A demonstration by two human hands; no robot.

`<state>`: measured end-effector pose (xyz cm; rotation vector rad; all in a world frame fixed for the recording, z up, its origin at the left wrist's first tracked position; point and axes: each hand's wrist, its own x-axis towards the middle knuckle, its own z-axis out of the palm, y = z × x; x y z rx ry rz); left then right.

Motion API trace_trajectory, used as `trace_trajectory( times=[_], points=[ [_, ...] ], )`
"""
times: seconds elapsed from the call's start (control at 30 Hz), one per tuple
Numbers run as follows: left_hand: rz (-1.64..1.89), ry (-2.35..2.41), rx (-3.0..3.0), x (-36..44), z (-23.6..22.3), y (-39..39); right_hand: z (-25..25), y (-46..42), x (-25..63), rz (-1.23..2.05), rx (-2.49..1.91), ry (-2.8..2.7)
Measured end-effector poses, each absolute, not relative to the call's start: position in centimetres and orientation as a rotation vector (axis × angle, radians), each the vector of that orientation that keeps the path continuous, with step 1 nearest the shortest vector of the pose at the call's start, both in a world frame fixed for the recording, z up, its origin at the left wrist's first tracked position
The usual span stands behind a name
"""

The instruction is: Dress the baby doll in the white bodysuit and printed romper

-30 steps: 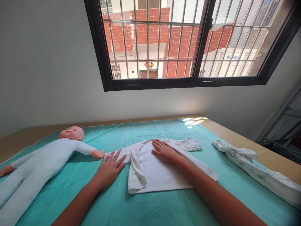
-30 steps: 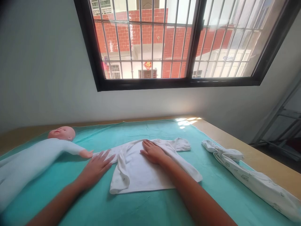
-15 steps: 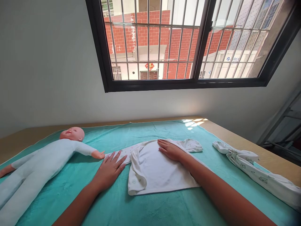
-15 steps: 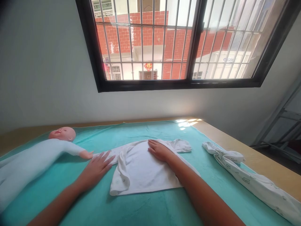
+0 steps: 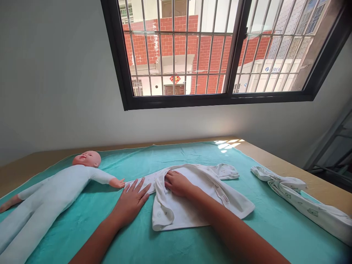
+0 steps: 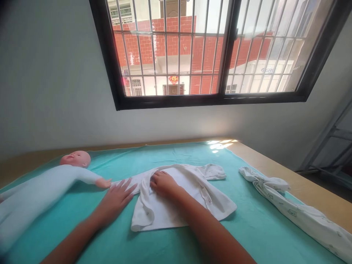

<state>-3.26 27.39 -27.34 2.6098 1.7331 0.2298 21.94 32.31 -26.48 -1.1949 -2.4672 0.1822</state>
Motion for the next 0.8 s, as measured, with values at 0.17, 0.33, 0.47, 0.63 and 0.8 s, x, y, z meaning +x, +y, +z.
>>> trace_trajectory(
  times=[0.17,0.33,0.47,0.63,0.8],
  points=[
    [0.211,1.725,2.608,-3.4,-27.6,27.6,-26.7,34.4,22.7,0.229,-1.254,-2.476],
    [0.244,1.712,2.571,-3.4,-27.5,27.6,-26.9,34.8,26.4,0.263,-1.407,-2.417],
    [0.256,1.701,2.546,-3.5,-27.4,27.5,-26.9,34.4,29.8,0.266,-1.550,-2.328],
    [0.240,1.703,2.551,-3.6,-27.4,27.5,-26.3,32.2,31.8,0.246,-1.570,-2.309],
    [0.217,1.713,2.552,-3.5,-27.5,27.6,-25.9,26.7,32.3,0.276,-1.555,-2.369]
  ],
)
